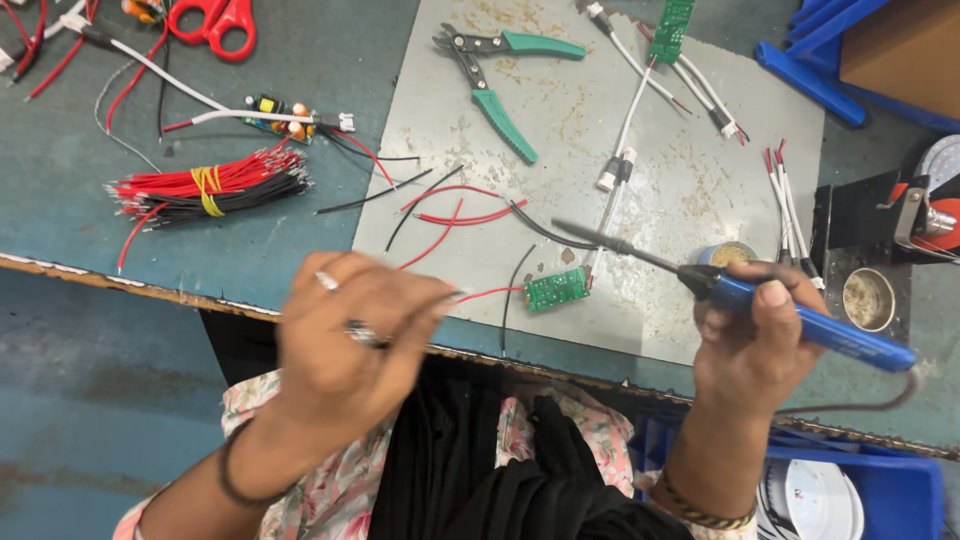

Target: The person uses a soldering iron to attach red and black wires to a small green circuit board. They repeatedly heat the wire ends and apply solder to secure connections, then place the finished assembly on the workbench.

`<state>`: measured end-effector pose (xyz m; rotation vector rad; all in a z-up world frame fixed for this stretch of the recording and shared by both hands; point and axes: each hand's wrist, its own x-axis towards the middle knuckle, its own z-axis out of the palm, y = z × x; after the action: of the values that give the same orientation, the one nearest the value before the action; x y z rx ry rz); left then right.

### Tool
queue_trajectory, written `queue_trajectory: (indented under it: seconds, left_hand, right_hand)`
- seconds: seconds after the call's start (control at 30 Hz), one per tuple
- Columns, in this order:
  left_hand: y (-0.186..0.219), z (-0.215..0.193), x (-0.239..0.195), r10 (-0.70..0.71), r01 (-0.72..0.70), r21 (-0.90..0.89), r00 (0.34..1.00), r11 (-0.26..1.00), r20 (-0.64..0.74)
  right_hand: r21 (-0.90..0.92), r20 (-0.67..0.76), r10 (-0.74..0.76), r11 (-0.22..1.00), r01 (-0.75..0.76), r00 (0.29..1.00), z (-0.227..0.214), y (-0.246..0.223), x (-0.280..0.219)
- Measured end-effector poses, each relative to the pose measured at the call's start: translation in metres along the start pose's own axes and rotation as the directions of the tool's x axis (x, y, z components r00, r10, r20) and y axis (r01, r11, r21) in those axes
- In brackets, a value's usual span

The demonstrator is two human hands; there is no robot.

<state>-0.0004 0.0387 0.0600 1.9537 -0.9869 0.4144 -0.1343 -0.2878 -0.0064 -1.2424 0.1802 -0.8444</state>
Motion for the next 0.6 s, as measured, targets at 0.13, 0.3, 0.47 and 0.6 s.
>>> queue_trajectory:
  seconds: [0.13,0.3,0.47,0.6]
  left_hand:
    - [0.011,0.004,-0.006,-0.275,0.323,-0.356,0.945,0.877,0.179]
    - [0.018,0.048,-0.018,-0.392,0.719,-0.504,0.688,0.479,0.610]
    - [0.012,0.068,-0.021,-0.386,0.770,-0.529,0.637,0.357,0.667]
    - [0.013,0.073,-0.016,-0.289,0.750,-0.569,0.658,0.337,0.696]
  right_hand:
    - [-0.075,0.073,-0.075,0.994,0.081,0.995,0.022,0.012,-0.008]
    - [-0.114,0.293,-0.020,0.992,0.056,0.956,0.054,0.016,-0.042]
    - [-0.150,0.456,-0.072,0.976,0.157,0.887,0.064,0.005,-0.058]
    - [-0.179,0.484,-0.111,0.958,0.222,0.868,0.068,0.007,-0.054]
